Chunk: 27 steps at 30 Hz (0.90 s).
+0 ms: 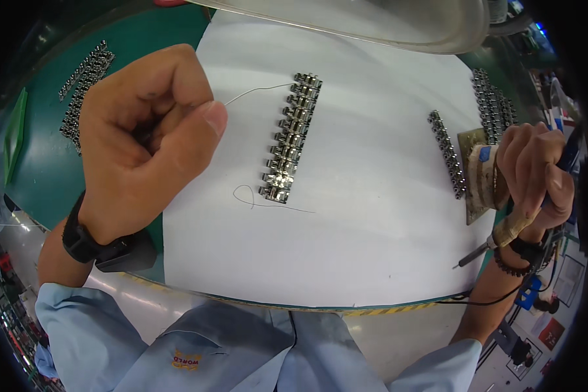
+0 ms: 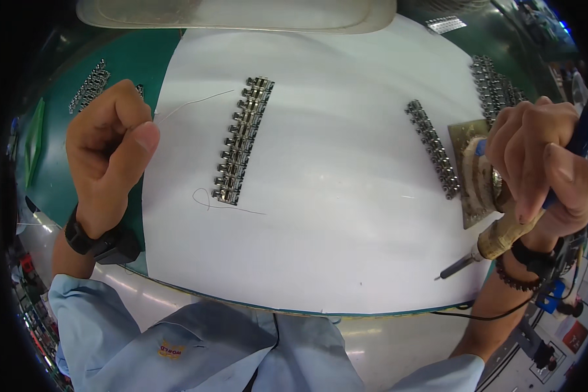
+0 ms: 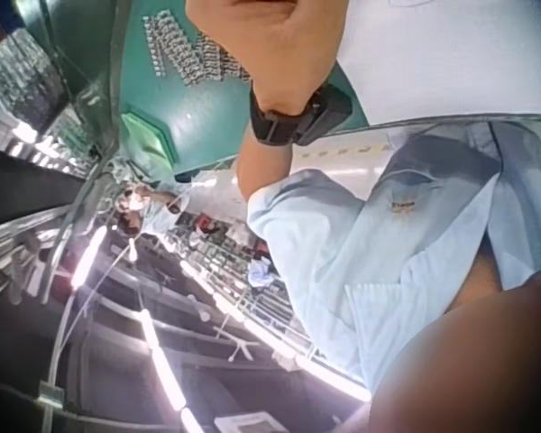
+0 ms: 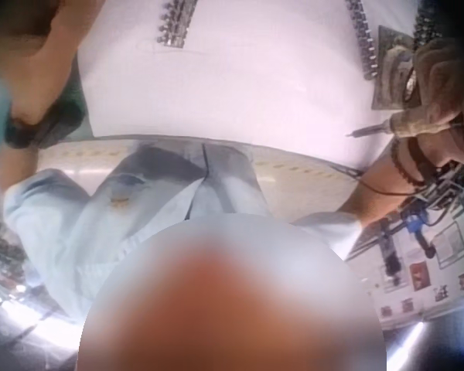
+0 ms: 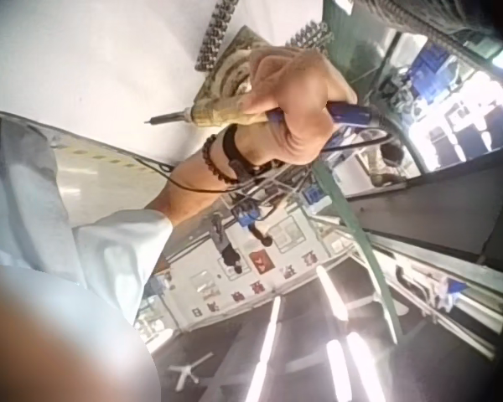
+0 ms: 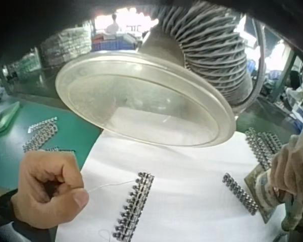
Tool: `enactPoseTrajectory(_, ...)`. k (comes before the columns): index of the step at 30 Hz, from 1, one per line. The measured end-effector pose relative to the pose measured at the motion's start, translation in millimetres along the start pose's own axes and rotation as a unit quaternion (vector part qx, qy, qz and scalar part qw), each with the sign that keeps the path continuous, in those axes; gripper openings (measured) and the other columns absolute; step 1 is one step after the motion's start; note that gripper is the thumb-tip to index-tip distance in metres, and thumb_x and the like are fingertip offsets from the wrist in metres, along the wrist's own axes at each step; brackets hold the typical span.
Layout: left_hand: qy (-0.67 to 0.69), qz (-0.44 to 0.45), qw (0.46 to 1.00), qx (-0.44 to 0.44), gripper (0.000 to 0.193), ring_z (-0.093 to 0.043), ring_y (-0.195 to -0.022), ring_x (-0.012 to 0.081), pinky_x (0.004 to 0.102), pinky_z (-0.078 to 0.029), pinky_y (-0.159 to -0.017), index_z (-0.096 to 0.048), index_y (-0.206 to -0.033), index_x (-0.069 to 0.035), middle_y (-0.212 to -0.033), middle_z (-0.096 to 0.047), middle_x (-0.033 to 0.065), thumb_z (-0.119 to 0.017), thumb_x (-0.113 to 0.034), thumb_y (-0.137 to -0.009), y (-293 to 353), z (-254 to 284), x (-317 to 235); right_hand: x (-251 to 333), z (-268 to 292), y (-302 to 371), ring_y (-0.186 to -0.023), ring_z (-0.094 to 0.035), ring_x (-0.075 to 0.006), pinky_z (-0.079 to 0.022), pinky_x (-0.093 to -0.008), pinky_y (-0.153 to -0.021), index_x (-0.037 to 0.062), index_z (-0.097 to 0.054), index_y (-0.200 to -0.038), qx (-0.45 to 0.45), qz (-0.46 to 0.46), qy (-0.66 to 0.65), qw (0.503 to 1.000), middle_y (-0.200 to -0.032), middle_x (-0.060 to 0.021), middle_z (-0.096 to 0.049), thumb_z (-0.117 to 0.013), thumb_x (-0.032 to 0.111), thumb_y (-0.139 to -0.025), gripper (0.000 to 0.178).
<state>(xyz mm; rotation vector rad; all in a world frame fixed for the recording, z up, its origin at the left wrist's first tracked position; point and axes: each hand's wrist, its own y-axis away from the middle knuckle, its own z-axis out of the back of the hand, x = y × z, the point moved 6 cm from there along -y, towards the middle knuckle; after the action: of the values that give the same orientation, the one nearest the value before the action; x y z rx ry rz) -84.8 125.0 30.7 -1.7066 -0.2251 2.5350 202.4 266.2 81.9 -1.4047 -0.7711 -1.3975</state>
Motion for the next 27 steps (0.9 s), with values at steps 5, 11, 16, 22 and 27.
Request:
enactPoseTrajectory(5,0.006,0.007,1.0,-0.011,0.022,-0.032,-0.064,0.0036,0.0224,-0.025,-0.056,-0.046,-0.075,-0.006,-0.073,-0.039,-0.005,-0.061,-0.004,-0.091,0.6,1.4,0.2,2.2,-4.3,8.9,-0.03,-0.029,-0.0048,-0.027,-0.0179,-0.035,0.0131,-0.054,-0.06,-0.178,0.08,-0.163,0.967,-0.039,0.0054,-0.04,-0.038,0.027,-0.108,0.052)
enactPoseTrajectory(11,0.002,0.036,0.999,-0.007,0.022,-0.033,-0.062,0.0031,0.022,-0.025,-0.056,-0.049,-0.076,-0.005,-0.071,-0.041,-0.0052,-0.064,-0.009,-0.091,0.3,1.2,3.1,-16.0,-49.3,22.4,-0.041,-0.039,-0.0087,-0.043,-0.0221,-0.048,0.0062,-0.059,-0.084,-0.324,0.118,0.073,0.936,-0.05,0.0018,-0.043,-0.033,0.044,-0.11,0.053)
enactPoseTrajectory(16,-0.01,0.023,1.0,0.008,0.02,-0.033,-0.061,0.0029,0.0223,-0.025,-0.055,-0.05,-0.075,-0.004,-0.071,-0.042,-0.005,-0.063,-0.008,-0.09,1.3,1.7,-0.5,-14.8,-65.8,30.0,-0.06,-0.069,-0.0187,-0.057,-0.0266,-0.054,-0.0058,-0.057,-0.117,-0.338,0.073,0.241,0.907,-0.089,-0.0173,-0.071,-0.052,0.045,-0.103,0.053)
enactPoseTrajectory(22,-0.013,0.032,0.999,0.03,0.019,-0.032,-0.058,0.0022,0.0226,-0.025,-0.053,-0.05,-0.075,-0.004,-0.067,-0.043,-0.0055,-0.063,-0.005,-0.088,4.6,-2.5,-1.6,-4.6,-84.2,26.3,-0.068,-0.071,-0.0217,-0.058,-0.0303,-0.059,-0.002,-0.057,-0.125,-0.238,0.075,0.281,0.927,-0.085,-0.0234,-0.071,-0.061,0.021,-0.1,0.035)
enactPoseTrajectory(27,-0.002,0.072,0.997,0.026,0.019,-0.033,-0.058,0.0016,0.0222,-0.024,-0.053,-0.05,-0.075,-0.003,-0.066,-0.043,-0.0052,-0.063,-0.005,-0.088,2.2,-4.6,1.9,2.4,-100.2,21.5,-0.067,-0.069,-0.0208,-0.056,-0.0315,-0.059,0.0026,-0.055,-0.129,-0.142,0.035,0.356,0.923,-0.079,-0.0194,-0.071,-0.063,0.023,-0.099,0.037)
